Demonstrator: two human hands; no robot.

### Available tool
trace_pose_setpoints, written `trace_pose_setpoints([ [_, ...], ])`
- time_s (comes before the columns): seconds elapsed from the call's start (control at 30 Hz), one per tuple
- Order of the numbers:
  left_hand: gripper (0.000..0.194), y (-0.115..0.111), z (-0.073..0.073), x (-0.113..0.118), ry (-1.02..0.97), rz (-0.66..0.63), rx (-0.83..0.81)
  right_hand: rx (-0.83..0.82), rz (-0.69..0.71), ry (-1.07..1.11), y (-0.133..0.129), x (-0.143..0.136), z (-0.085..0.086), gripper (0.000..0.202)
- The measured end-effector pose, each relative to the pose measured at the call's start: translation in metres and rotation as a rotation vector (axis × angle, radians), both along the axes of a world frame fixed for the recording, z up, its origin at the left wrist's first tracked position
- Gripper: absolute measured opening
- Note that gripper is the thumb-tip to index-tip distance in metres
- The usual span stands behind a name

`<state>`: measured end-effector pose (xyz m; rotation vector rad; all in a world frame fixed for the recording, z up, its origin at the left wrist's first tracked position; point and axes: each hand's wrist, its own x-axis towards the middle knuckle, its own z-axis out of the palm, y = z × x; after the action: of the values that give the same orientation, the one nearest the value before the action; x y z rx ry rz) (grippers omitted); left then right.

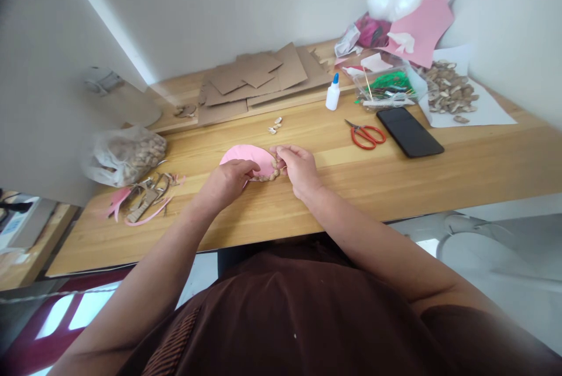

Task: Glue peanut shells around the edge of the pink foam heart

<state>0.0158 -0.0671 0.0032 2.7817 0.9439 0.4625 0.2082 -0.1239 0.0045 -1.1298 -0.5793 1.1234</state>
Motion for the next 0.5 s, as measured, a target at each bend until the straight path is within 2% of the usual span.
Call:
trace_pose_setpoints([
  [0.5, 0.030, 0.0008, -0.0011, 0.0009, -0.011, -0.009, 0.031, -0.005, 0.000, 0.001, 0.0004, -0.0002, 0.0005, 0.015],
])
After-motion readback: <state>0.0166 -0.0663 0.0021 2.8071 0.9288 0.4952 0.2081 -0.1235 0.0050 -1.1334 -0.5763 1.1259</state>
